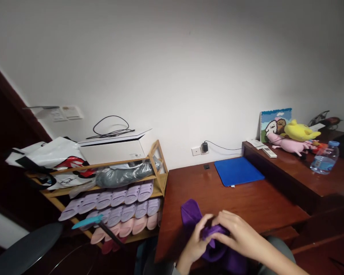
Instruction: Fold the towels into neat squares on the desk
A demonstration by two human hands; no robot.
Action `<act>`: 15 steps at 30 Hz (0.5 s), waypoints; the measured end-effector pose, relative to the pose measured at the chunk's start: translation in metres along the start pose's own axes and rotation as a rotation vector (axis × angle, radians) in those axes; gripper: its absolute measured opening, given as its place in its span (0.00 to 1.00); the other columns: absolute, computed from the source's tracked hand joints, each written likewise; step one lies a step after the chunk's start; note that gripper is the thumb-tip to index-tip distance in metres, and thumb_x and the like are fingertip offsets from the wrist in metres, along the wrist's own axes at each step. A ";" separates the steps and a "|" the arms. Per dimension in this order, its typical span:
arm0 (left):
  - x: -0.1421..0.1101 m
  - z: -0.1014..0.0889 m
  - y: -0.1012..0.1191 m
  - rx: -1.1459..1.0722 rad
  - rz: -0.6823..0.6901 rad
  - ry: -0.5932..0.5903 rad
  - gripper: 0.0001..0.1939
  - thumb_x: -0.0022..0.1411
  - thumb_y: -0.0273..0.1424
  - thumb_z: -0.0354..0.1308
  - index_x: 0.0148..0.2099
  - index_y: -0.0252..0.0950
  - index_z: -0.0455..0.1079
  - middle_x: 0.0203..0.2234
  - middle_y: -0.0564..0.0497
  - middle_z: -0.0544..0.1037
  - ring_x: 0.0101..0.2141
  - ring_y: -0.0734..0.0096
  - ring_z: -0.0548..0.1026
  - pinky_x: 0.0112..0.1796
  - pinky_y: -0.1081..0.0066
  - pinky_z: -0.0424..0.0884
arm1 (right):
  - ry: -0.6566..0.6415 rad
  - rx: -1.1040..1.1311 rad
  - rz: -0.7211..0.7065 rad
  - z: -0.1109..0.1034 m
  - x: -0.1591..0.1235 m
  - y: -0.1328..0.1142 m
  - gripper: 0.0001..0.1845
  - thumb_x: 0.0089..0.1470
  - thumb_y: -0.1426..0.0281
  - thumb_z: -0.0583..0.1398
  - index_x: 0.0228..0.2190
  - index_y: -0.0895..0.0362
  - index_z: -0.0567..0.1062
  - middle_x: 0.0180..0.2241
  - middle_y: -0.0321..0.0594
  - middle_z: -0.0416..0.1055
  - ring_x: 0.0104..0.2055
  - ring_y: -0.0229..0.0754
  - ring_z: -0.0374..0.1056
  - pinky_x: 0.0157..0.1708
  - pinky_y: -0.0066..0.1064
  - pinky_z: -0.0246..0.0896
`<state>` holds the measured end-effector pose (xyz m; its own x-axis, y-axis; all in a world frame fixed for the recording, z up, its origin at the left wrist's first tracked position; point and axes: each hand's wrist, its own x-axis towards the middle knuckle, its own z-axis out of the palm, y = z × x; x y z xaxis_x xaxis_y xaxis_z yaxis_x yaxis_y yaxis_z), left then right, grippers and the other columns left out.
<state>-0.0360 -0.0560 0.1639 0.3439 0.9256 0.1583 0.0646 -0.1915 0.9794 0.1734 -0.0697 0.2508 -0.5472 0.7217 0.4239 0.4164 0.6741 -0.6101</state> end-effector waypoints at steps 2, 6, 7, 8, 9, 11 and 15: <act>-0.005 0.008 -0.021 0.012 -0.046 -0.063 0.51 0.46 0.68 0.64 0.62 0.39 0.70 0.57 0.38 0.77 0.57 0.43 0.73 0.60 0.53 0.68 | 0.056 0.007 0.027 -0.004 -0.001 0.003 0.06 0.67 0.63 0.59 0.38 0.50 0.74 0.37 0.36 0.76 0.40 0.43 0.73 0.42 0.32 0.70; -0.006 0.012 -0.038 0.319 -0.107 -0.047 0.24 0.58 0.52 0.66 0.48 0.40 0.79 0.45 0.44 0.83 0.49 0.49 0.78 0.55 0.56 0.71 | 0.302 -0.004 0.025 -0.034 -0.002 0.009 0.08 0.68 0.65 0.56 0.36 0.51 0.74 0.34 0.37 0.74 0.37 0.41 0.72 0.38 0.31 0.69; -0.006 0.008 -0.039 0.412 -0.125 -0.011 0.18 0.61 0.48 0.64 0.45 0.41 0.79 0.43 0.45 0.83 0.47 0.51 0.78 0.53 0.57 0.72 | 0.373 -0.024 0.008 -0.046 -0.003 0.010 0.08 0.68 0.64 0.56 0.37 0.51 0.74 0.33 0.37 0.74 0.36 0.41 0.72 0.38 0.30 0.69; -0.006 0.001 -0.038 0.488 -0.135 0.025 0.15 0.62 0.45 0.63 0.43 0.41 0.79 0.41 0.46 0.84 0.45 0.52 0.78 0.52 0.59 0.72 | 0.445 -0.051 -0.008 -0.058 -0.004 0.010 0.08 0.67 0.64 0.57 0.37 0.51 0.75 0.33 0.37 0.75 0.35 0.42 0.72 0.37 0.30 0.69; -0.006 -0.008 -0.037 0.545 -0.136 0.058 0.13 0.61 0.43 0.64 0.42 0.41 0.79 0.40 0.46 0.84 0.45 0.52 0.78 0.51 0.60 0.73 | 0.516 -0.084 -0.023 -0.071 -0.006 0.009 0.08 0.67 0.63 0.57 0.37 0.51 0.76 0.33 0.37 0.75 0.34 0.42 0.73 0.36 0.30 0.70; -0.008 -0.030 -0.034 0.614 -0.128 0.107 0.15 0.56 0.41 0.67 0.43 0.41 0.79 0.42 0.46 0.83 0.45 0.53 0.78 0.50 0.61 0.73 | 0.643 -0.165 -0.031 -0.097 -0.012 0.007 0.10 0.66 0.60 0.59 0.37 0.50 0.77 0.32 0.37 0.77 0.32 0.42 0.73 0.34 0.30 0.70; -0.012 -0.071 -0.029 0.681 -0.167 0.041 0.15 0.53 0.42 0.69 0.42 0.42 0.80 0.39 0.50 0.83 0.41 0.56 0.77 0.46 0.64 0.73 | 0.838 -0.341 0.012 -0.141 -0.034 0.006 0.11 0.63 0.55 0.62 0.37 0.47 0.79 0.30 0.36 0.77 0.27 0.40 0.71 0.28 0.31 0.66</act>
<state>-0.1085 -0.0388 0.1428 0.2439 0.9693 0.0303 0.6902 -0.1954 0.6967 0.2963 -0.0682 0.3271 0.1108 0.5173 0.8486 0.6839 0.5799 -0.4428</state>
